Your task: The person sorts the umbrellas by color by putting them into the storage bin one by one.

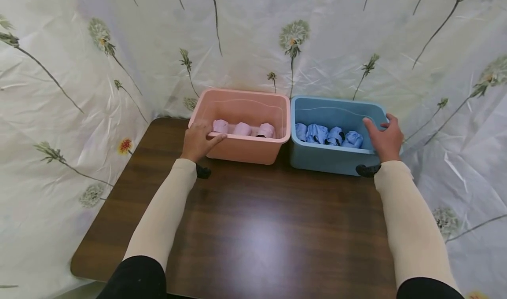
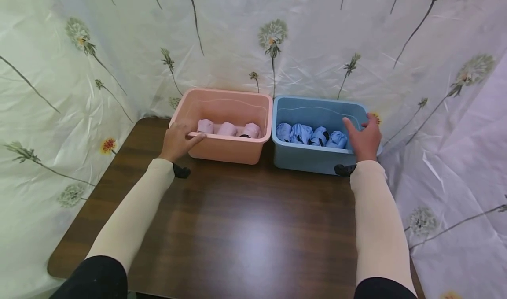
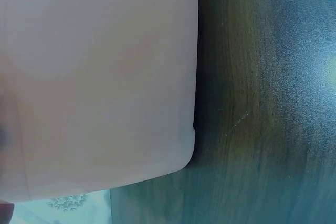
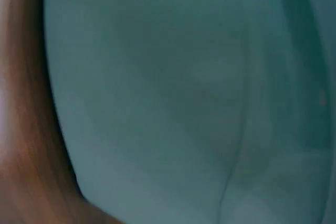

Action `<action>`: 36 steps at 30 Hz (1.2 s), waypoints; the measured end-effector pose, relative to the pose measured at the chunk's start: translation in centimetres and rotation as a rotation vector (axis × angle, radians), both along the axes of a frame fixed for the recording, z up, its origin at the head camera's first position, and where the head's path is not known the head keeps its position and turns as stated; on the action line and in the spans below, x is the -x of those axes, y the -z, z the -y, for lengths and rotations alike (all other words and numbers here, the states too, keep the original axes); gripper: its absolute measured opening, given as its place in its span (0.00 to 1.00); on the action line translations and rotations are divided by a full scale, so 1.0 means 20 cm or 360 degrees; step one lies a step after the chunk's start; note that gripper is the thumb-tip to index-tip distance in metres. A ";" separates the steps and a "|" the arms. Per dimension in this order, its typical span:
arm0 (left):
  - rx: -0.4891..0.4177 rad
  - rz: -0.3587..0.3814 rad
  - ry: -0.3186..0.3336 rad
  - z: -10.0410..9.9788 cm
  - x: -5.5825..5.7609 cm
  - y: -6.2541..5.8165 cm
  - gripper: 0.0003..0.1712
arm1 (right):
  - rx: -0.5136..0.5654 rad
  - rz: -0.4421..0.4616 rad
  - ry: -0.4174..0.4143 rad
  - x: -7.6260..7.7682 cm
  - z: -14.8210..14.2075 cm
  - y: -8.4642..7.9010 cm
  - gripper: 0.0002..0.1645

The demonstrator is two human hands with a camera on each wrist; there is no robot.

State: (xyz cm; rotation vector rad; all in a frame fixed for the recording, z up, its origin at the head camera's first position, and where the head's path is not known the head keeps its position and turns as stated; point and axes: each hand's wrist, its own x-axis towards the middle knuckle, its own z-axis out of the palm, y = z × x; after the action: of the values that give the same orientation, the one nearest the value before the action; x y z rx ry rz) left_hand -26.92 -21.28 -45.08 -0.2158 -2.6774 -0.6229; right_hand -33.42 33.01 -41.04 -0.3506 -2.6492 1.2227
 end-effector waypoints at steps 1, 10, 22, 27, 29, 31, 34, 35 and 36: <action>0.0006 0.0000 0.0001 0.00 0.00 0.00 0.28 | -0.0009 0.0009 0.0002 0.00 0.00 0.01 0.58; 0.0007 0.0002 0.0015 0.01 0.00 -0.01 0.29 | -0.0012 0.0067 0.0000 0.01 0.02 0.05 0.59; -0.0046 -0.0006 0.0021 0.02 0.00 -0.01 0.28 | -0.0268 0.0077 -0.0035 0.04 0.06 0.02 0.57; -0.0056 -0.0001 0.0004 0.01 0.00 0.00 0.29 | -0.0313 0.0123 -0.0072 0.03 0.07 0.01 0.59; -0.0059 0.0022 0.0004 0.00 -0.01 0.00 0.29 | -0.0311 0.0144 -0.0063 0.03 0.07 0.02 0.59; -0.0069 0.0028 0.0006 0.00 -0.01 0.00 0.29 | -0.0312 0.0158 -0.0060 0.03 0.07 0.02 0.60; -0.0072 0.0010 0.0013 0.00 0.00 0.00 0.29 | -0.0314 0.0153 -0.0052 0.02 0.07 0.03 0.60; -0.0069 0.0009 0.0017 0.00 0.00 0.00 0.29 | -0.0321 0.0148 -0.0053 0.02 0.07 0.04 0.60; -0.0073 0.0014 0.0019 0.00 0.00 0.00 0.29 | -0.0333 0.0143 -0.0056 0.02 0.07 0.05 0.59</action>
State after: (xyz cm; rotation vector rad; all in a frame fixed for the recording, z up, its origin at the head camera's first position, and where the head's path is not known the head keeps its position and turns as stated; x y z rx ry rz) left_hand -26.85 -21.37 -45.13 -0.2170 -2.6690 -0.6898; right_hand -33.88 31.67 -41.95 -0.3328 -2.8383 0.9472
